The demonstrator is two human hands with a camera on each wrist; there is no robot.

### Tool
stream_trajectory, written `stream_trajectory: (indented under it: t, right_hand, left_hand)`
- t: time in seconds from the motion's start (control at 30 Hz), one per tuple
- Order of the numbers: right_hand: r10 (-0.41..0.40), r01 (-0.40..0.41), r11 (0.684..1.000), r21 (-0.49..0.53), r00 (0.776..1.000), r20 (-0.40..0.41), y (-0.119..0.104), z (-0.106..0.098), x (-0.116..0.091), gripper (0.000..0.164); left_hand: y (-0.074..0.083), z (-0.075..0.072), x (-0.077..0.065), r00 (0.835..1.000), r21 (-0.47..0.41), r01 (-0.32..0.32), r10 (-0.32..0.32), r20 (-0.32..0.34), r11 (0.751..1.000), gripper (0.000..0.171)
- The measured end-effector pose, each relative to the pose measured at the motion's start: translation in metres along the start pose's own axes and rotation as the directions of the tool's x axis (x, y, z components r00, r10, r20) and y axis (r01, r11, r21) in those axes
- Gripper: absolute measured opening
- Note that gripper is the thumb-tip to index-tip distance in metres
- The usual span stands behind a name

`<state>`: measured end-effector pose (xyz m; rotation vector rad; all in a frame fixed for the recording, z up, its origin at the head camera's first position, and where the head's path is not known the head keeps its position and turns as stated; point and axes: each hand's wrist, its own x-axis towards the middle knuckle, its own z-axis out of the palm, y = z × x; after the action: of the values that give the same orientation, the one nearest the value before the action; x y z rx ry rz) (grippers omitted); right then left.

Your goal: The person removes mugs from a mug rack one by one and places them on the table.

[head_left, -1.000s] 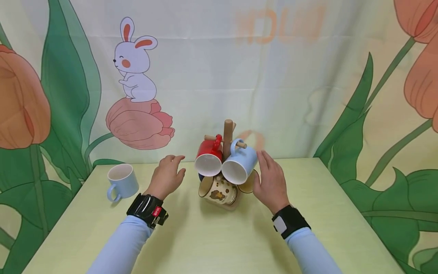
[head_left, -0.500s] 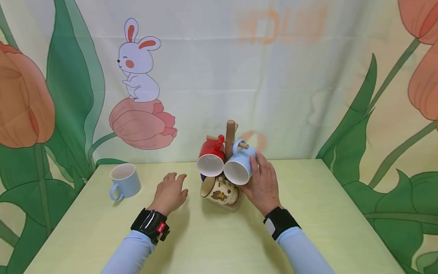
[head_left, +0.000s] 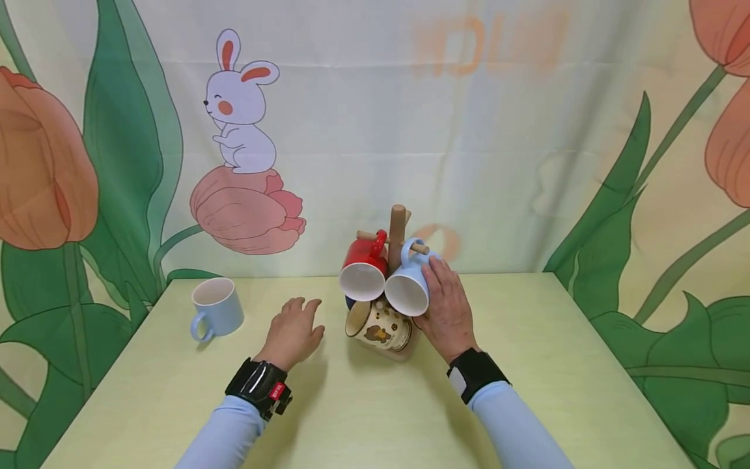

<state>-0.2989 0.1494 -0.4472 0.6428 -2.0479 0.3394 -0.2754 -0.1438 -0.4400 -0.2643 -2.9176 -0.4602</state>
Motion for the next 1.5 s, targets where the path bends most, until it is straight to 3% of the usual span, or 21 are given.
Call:
stream_trajectory:
  t: [0.6,0.8,1.13,1.33,1.5]
  right_hand:
    - [0.043,-0.042,0.997,0.068,0.999,-0.014,-0.010,-0.015,0.001,0.105]
    - [0.095,-0.089,0.991,0.099,0.994,-0.055,-0.012,-0.024,0.001,0.107]
    - [0.206,-0.196,0.967,0.160,0.977,-0.049,-0.019,-0.044,0.002,0.111]
    - [0.304,-0.296,0.930,0.217,0.953,-0.005,-0.026,-0.059,0.004,0.105]
    - [0.401,-0.412,0.871,0.269,0.911,0.100,-0.031,-0.076,0.007,0.097]
  left_hand:
    - [0.003,-0.003,0.000,1.000,-0.010,-0.010,0.010,0.008,1.000,0.054]
    - [0.003,-0.004,0.001,1.000,-0.013,-0.011,0.011,0.009,1.000,0.054]
    - [0.004,-0.010,0.000,1.000,-0.055,-0.011,0.011,0.006,0.998,0.054]
    - [0.002,-0.015,-0.002,1.000,-0.079,-0.014,0.015,0.021,0.997,0.054]
    - [-0.001,-0.018,-0.005,0.998,-0.090,-0.036,0.040,0.039,0.995,0.054]
